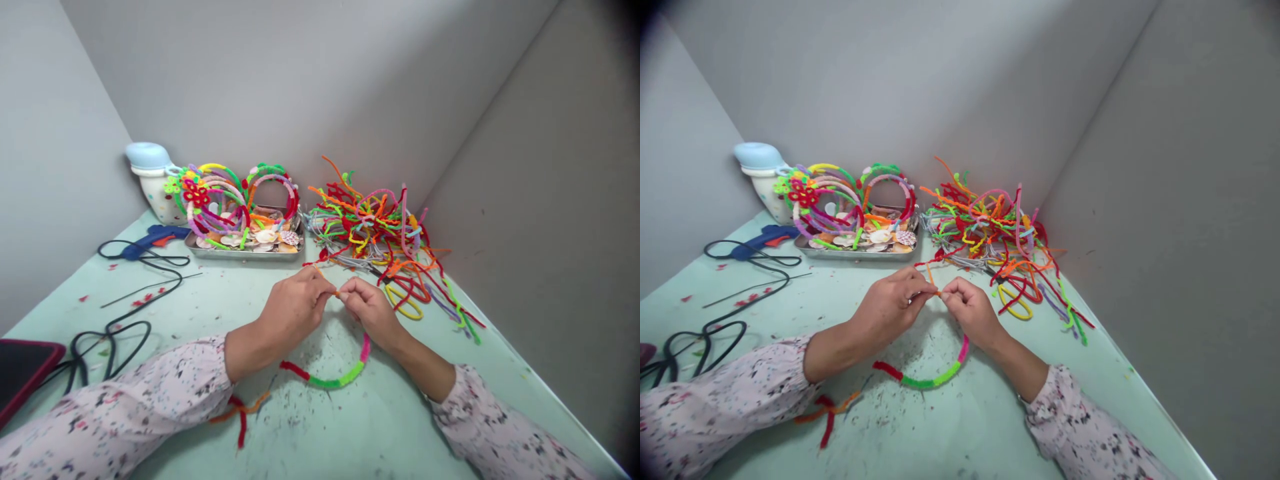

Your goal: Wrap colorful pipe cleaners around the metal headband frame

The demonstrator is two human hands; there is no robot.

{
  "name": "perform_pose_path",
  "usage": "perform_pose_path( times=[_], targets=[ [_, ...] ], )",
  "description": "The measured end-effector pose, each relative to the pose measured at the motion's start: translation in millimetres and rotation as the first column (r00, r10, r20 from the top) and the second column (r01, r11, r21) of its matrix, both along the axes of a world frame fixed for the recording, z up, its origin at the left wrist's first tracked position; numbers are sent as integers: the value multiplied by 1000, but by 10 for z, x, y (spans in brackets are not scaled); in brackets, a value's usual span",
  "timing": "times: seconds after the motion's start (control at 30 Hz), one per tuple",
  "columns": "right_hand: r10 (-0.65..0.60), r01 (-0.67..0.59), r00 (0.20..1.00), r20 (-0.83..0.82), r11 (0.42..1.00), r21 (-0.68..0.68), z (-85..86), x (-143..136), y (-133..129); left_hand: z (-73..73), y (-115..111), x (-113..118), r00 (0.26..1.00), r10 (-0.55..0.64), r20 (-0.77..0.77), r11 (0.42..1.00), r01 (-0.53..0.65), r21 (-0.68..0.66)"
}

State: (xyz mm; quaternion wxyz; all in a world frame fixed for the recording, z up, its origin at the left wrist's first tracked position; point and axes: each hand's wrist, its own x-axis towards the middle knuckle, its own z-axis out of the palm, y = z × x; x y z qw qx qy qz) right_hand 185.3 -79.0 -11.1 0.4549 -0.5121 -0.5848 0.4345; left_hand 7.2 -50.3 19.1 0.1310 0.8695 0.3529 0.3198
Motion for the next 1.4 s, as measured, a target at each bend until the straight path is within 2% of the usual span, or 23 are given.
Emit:
perform_pose_path(
  times=[0.27,0.5,0.73,1.0,1.4],
  targets=[
    [-8,8,1000,11,1000,23,-3,-5,-1,72,-43,9,994,45,-100,998,-50,-44],
    [-24,23,999,22,998,56,1,18,2,78,-41,21,997,51,-55,998,-53,-31],
    [-33,30,999,26,995,100,-8,26,-27,120,-74,30,995,52,-84,998,-54,-28],
    [-25,25,1000,-5,993,113,-12,46,-6,216,-48,37,996,41,-74,991,-50,-126],
    [-17,21,999,-36,994,109,-18,51,-17,321,-57,52,986,23,-162,997,-35,-73]
  ],
)
